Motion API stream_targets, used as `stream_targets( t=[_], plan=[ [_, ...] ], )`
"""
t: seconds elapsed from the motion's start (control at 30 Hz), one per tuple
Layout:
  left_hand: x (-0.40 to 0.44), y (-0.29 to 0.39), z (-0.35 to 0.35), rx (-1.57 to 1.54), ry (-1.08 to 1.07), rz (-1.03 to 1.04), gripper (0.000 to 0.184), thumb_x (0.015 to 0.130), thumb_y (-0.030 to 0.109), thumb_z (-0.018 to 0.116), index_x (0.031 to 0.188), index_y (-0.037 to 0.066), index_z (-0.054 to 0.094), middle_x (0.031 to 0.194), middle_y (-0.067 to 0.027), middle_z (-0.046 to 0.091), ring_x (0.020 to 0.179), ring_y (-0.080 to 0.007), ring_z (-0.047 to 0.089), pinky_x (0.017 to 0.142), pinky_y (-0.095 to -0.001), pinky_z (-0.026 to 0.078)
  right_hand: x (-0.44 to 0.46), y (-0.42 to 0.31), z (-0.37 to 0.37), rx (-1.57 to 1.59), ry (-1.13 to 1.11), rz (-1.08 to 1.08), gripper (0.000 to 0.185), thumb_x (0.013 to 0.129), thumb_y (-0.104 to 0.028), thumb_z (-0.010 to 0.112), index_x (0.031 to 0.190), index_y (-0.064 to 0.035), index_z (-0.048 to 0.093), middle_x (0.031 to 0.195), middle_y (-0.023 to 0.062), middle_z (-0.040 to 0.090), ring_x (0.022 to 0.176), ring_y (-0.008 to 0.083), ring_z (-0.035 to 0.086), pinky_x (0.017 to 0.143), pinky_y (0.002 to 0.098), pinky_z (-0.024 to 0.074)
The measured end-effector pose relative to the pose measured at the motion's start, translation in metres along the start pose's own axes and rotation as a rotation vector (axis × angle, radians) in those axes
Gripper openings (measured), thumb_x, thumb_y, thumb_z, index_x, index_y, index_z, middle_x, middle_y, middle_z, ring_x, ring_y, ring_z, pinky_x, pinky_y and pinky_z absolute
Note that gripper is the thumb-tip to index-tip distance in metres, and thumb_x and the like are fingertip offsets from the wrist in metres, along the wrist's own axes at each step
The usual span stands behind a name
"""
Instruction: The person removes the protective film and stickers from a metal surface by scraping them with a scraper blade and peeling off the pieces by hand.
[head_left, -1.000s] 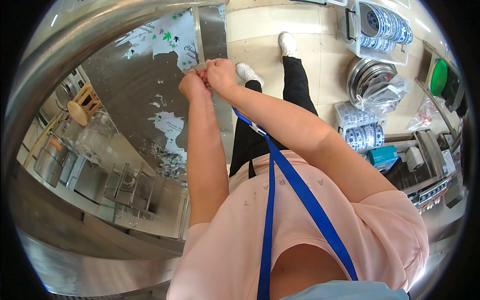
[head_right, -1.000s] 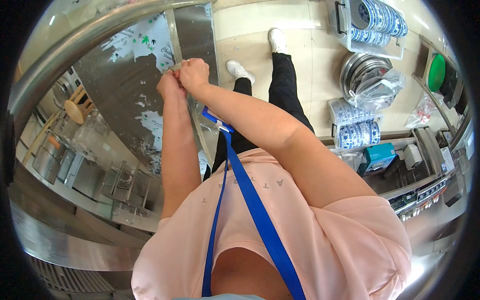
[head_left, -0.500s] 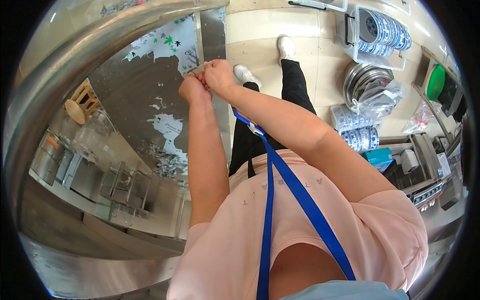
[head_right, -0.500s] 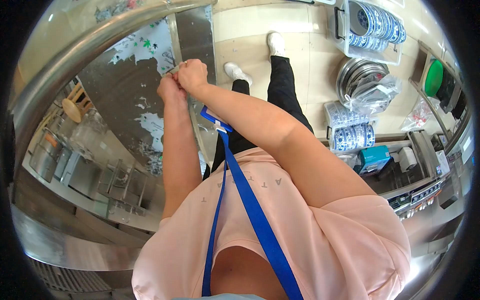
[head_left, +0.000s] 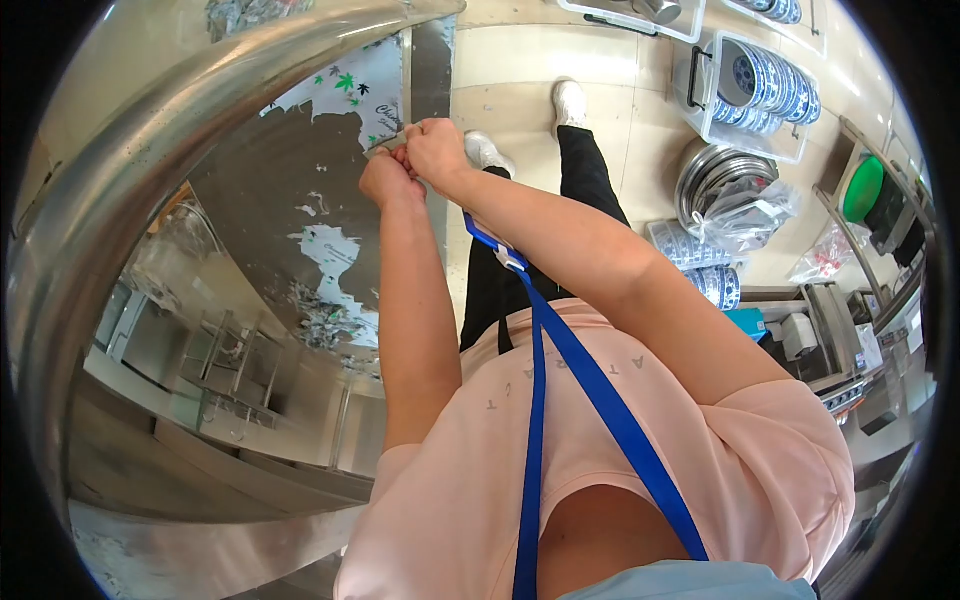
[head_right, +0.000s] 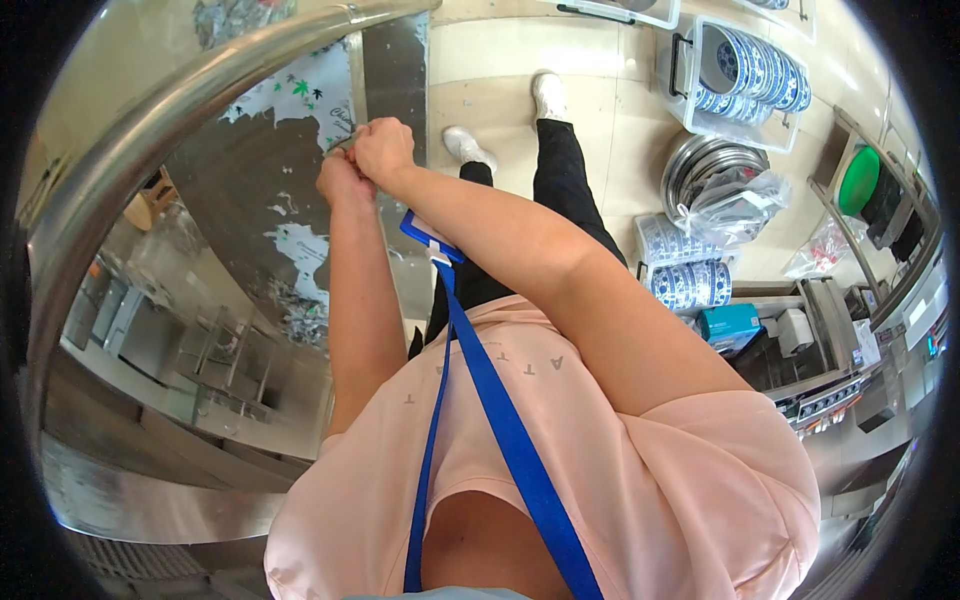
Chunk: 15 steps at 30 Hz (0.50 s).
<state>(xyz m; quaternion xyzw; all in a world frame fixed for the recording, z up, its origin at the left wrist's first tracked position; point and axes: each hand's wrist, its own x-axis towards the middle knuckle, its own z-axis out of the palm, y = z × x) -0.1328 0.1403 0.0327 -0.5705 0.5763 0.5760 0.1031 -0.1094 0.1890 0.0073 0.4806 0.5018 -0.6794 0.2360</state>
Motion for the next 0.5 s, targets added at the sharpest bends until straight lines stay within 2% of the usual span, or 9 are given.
stream_targets(
  t=[0.23, 0.43, 0.5],
  plan=[
    [-0.004, 0.002, 0.006, -0.032, 0.061, -0.004, 0.015, 0.088, 0.001, 0.038, 0.074, 0.003, 0.042, 0.062, -0.003, 0.046, 0.046, -0.0097, 0.041, 0.037, -0.023, 0.028, 0.006, -0.003, -0.001, -0.113, -0.014, -0.037, 0.029, 0.082, -0.023, 0.054, 0.075, 0.0026, 0.066, 0.081, 0.026, 0.063, 0.085, 0.041, 0.06, 0.079, 0.0444, 0.0469],
    [-0.008, 0.003, 0.009, -0.033, 0.103, 0.009, 0.014, 0.089, 0.003, 0.038, 0.075, 0.002, 0.044, 0.064, -0.0052, 0.049, 0.048, -0.0108, 0.046, 0.037, -0.0239, 0.029, 0.003, -0.013, -0.005, -0.229, -0.034, -0.057, 0.029, 0.082, -0.024, 0.054, 0.075, 0.0023, 0.066, 0.083, 0.0266, 0.062, 0.085, 0.0414, 0.06, 0.08, 0.0446, 0.0472],
    [-0.001, 0.001, 0.006, -0.07, 0.101, -0.005, 0.013, 0.089, 0.005, 0.042, 0.077, 0.002, 0.045, 0.065, -0.0078, 0.052, 0.047, -0.0126, 0.047, 0.037, -0.0248, 0.031, 0.004, -0.015, -0.003, -0.253, -0.038, -0.067, 0.029, 0.082, -0.024, 0.054, 0.076, 0.0022, 0.067, 0.084, 0.0266, 0.063, 0.085, 0.0414, 0.061, 0.08, 0.0445, 0.0472]
  ],
)
